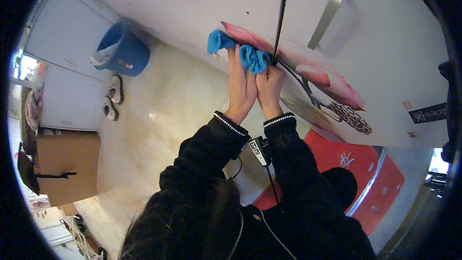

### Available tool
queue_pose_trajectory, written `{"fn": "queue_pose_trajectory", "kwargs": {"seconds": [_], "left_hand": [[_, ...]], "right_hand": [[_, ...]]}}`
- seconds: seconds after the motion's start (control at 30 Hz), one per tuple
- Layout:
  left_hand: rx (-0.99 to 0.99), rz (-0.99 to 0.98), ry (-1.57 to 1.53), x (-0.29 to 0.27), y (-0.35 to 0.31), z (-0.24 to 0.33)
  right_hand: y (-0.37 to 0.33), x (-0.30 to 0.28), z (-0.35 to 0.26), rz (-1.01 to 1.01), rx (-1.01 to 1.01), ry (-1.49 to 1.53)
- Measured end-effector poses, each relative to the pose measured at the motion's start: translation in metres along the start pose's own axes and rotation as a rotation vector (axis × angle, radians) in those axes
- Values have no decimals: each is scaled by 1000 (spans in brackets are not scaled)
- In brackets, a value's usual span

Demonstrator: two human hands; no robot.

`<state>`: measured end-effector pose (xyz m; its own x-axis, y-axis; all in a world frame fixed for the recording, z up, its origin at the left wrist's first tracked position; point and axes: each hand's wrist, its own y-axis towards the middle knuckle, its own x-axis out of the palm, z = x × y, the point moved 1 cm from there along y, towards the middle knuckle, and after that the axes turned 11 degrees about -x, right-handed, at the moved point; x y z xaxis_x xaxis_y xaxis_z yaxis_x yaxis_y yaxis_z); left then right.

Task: The person wipes the front of a white cabinet with a blue cloth, then moves to wipe a nearby table surface. The person uses a cloth to clean the surfaces in a home environment.

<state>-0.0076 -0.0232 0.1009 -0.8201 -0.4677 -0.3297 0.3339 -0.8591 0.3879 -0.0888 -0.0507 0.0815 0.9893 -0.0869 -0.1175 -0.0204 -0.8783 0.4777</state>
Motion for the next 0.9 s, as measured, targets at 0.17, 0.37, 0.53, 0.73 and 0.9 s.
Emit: {"fn": "queue_pose_trajectory", "kwargs": {"seconds": [0.17,0.37,0.53,0.73,0.9], "left_hand": [[73,119,111,-23,53,-19],[-249,113,-98,-81,114,-53],[-73,175,-17,-81,110,-10],[190,54,28,-41,56,75],[446,244,250,-51,84,80]], "right_hand": [[6,6,-13,72,8,117],[5,1,-17,-15,119,288],[7,-3,-11,-29,97,313],[11,-6,2,29,24,193],[12,-2,7,-76,239,270]]}}
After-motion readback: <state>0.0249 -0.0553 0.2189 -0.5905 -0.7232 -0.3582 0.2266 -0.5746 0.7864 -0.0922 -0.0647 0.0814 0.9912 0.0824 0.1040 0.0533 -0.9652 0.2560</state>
